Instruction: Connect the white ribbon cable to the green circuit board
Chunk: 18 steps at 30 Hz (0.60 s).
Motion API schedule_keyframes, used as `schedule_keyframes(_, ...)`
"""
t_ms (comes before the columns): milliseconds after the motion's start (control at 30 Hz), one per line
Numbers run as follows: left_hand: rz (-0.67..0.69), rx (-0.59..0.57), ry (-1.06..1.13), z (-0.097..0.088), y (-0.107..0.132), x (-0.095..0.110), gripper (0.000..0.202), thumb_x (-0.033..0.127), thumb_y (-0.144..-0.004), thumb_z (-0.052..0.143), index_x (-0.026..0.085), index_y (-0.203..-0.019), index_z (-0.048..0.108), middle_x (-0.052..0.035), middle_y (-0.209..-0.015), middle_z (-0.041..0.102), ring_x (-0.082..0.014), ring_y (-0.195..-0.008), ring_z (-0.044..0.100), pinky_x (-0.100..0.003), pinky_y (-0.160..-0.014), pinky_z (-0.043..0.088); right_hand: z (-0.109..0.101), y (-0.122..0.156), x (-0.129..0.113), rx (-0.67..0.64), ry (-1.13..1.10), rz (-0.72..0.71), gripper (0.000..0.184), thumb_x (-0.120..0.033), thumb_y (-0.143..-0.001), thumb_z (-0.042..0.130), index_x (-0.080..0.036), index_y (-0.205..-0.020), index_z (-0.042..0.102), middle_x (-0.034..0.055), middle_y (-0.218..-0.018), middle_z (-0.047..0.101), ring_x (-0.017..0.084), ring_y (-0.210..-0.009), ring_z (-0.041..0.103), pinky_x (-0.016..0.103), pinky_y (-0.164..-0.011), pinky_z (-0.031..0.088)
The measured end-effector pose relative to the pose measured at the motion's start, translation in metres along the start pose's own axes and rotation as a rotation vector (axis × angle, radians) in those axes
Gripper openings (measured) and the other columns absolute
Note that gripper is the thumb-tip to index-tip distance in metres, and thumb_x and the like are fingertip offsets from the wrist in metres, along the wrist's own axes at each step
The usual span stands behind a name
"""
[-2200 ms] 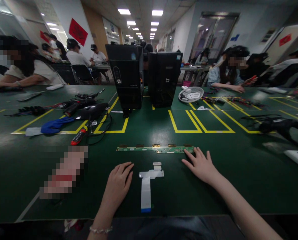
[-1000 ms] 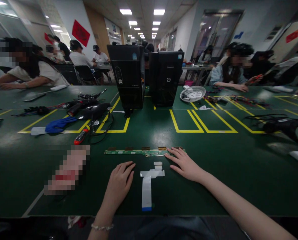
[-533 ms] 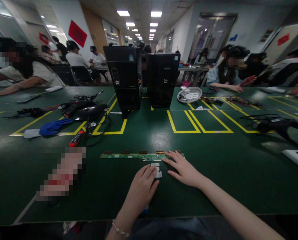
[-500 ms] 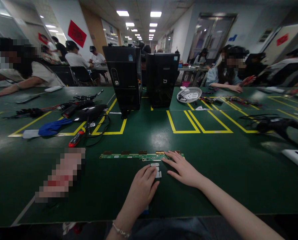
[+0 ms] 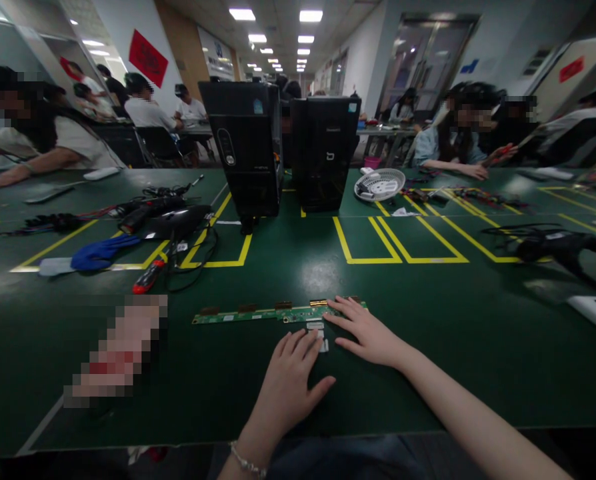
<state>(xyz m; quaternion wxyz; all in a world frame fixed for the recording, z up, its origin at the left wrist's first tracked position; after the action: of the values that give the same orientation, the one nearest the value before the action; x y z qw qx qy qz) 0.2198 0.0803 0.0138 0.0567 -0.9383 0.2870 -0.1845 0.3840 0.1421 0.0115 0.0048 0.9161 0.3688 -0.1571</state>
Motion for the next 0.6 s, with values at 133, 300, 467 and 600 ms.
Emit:
schedule_keyframes(133, 0.001, 0.002, -0.002, 0.0047, 0.0003, -0.0011, 0.059, 0.047, -0.09, 0.056, 0.018, -0.14, 0.045, -0.0114, -0.142, 0.051, -0.0328, -0.13, 0.044, -0.054, -0.106, 0.038, -0.0017, 0.0011, -0.0006, 0.038, 0.017, 0.002, 0.052, -0.044, -0.095, 0.046, -0.028, -0.144, 0.042, 0.0091, -0.156, 0.028, 0.027, -0.143, 0.024, 0.052, -0.114, 0.025)
schedule_keyframes(300, 0.007, -0.026, 0.0, 0.0072, 0.0, -0.001, 0.06, 0.046, -0.091, 0.054, 0.013, -0.141, 0.043, -0.0133, -0.144, 0.049, -0.0319, -0.132, 0.042, -0.051, -0.108, 0.037, 0.0018, 0.0023, 0.0003, 0.024, 0.009, 0.002, 0.052, -0.046, -0.095, 0.044, -0.029, -0.144, 0.042, 0.0079, -0.154, 0.033, 0.025, -0.141, 0.029, 0.051, -0.113, 0.029)
schedule_keyframes(467, 0.017, -0.001, 0.001, 0.0087, -0.0007, 0.0007, 0.06, 0.047, -0.092, 0.053, 0.012, -0.14, 0.044, -0.0151, -0.143, 0.05, -0.0317, -0.132, 0.043, -0.051, -0.107, 0.039, 0.0038, 0.0025, 0.0009, 0.025, 0.005, 0.005, 0.053, -0.046, -0.095, 0.045, -0.028, -0.145, 0.041, 0.008, -0.154, 0.032, 0.026, -0.142, 0.028, 0.051, -0.114, 0.028)
schedule_keyframes(600, 0.016, 0.033, 0.004, 0.0111, -0.0006, 0.0007, 0.06, 0.049, -0.092, 0.051, 0.015, -0.14, 0.043, -0.0154, -0.143, 0.049, -0.0325, -0.132, 0.044, -0.051, -0.105, 0.041, 0.0043, 0.0034, 0.0004, 0.034, 0.001, 0.009, 0.054, -0.047, -0.095, 0.045, -0.029, -0.145, 0.04, 0.0078, -0.154, 0.032, 0.026, -0.142, 0.027, 0.052, -0.114, 0.028)
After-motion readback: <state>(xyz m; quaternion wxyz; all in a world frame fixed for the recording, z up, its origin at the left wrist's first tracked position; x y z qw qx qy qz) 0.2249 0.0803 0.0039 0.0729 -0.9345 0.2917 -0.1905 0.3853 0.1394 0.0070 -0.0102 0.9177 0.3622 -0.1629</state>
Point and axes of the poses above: each hand's wrist, its own y-axis away from the middle knuckle, its own z-axis out of the palm, x = y × z, the point moved 6 cm from there along -y, towards the middle knuckle
